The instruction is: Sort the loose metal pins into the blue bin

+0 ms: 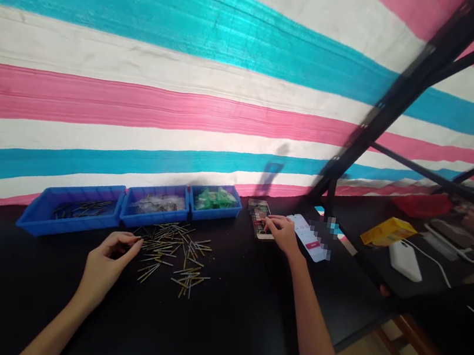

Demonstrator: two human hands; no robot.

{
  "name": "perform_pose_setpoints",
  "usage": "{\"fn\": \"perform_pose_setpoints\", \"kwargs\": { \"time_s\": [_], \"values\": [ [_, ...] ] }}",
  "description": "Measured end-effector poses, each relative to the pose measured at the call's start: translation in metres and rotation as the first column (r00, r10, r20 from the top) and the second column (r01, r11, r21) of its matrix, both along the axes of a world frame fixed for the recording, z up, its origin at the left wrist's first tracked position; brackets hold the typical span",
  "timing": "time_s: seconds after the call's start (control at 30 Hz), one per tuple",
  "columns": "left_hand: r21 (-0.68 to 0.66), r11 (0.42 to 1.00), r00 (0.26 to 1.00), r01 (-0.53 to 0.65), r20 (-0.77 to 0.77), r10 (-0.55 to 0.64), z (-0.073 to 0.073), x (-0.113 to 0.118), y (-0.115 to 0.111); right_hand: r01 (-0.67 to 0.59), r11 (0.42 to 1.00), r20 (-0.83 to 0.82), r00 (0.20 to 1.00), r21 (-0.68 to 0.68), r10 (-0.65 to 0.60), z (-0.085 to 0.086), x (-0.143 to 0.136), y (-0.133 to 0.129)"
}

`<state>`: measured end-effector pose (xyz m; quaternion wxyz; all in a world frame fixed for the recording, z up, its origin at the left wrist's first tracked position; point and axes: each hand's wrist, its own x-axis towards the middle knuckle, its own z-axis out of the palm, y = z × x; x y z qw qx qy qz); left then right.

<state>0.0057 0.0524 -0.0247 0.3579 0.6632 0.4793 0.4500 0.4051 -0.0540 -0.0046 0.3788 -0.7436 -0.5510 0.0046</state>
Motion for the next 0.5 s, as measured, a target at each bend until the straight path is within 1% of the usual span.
{"fn": "perform_pose_setpoints", "kwargs": {
  "time_s": [0.13, 0.23, 0.33, 0.4, 0.5],
  "values": [
    [0.005, 1.000, 0.999, 0.017, 0.035, -0.017, -0.001, 0.000, 0.001, -0.026, 0.999, -0.032, 0.999, 0.032, 0.027, 0.003, -0.004, 0.001],
    [0.006, 1.000, 0.999, 0.028, 0.022, -0.028, -0.001, 0.000, 0.000, -0.075, 0.992, -0.094, 0.992, 0.099, 0.085, 0.005, -0.010, 0.002],
    [0.002, 0.999, 0.999, 0.034, 0.008, -0.034, -0.003, 0.000, 0.001, -0.108, 0.988, -0.124, 0.985, 0.111, 0.122, 0.005, -0.013, 0.003],
    [0.001, 0.999, 0.999, 0.033, 0.006, -0.033, -0.004, 0.000, 0.001, -0.101, 0.990, -0.120, 0.986, 0.101, 0.113, 0.004, -0.012, 0.003],
    [0.001, 0.999, 0.999, 0.032, 0.006, -0.032, -0.006, 0.000, 0.002, -0.052, 0.995, -0.085, 0.995, 0.082, 0.059, 0.001, -0.009, 0.003]
  ]
}}
